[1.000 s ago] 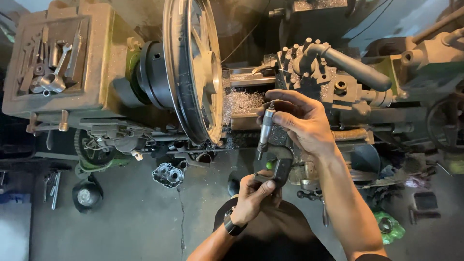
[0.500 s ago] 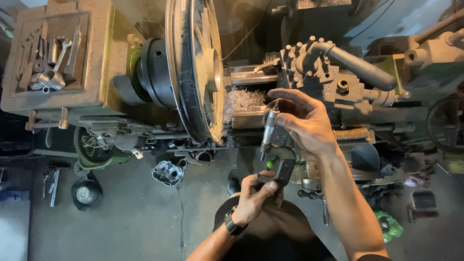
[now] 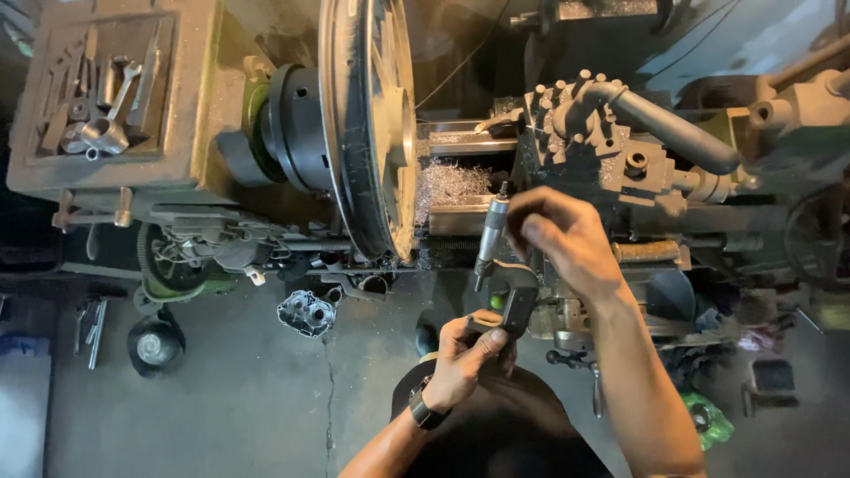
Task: Use a micrometer to measure internal dimensions and a lathe to machine a motorcycle wheel hub.
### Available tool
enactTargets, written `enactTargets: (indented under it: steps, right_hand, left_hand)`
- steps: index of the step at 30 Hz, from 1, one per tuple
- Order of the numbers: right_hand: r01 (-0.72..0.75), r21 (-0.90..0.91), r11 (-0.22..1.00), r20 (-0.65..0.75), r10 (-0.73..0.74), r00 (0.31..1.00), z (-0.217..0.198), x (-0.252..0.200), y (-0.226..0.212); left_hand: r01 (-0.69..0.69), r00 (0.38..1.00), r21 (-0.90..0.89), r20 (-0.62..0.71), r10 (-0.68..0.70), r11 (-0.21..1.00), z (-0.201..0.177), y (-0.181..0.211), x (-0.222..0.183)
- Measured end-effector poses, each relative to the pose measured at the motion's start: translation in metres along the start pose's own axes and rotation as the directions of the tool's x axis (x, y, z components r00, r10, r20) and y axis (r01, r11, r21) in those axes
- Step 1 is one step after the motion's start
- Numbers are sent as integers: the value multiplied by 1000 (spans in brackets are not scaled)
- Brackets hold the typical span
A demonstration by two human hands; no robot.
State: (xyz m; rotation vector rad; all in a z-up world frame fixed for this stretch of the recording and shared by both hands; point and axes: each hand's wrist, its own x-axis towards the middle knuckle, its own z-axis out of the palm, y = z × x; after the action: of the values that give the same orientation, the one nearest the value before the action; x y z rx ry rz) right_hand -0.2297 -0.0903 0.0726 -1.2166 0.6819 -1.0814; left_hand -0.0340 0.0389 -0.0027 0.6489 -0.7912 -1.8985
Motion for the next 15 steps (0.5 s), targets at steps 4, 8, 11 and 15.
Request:
enactTargets:
  steps: [4,8,11,15]
  right_hand:
    - [-243,-178,954,-52,237,970,7,-31,17]
    - [-153,-213,965,-87,137,987,49,-29,8]
    - [16,-257,966,-58,-32,998,97,-9,-4]
    - [137,-209,968,-92,-159,983,167,6,9]
  left_hand:
    - [-54,997,5,-61,54,999,-2,13,-6]
    - [-123,961,259,-212,181,958,-4,16,-21]
    - [-294,807,244,-454,377,924,3,8,-18]
    - [-617,539,19,-718,440,787,-6,21,-13]
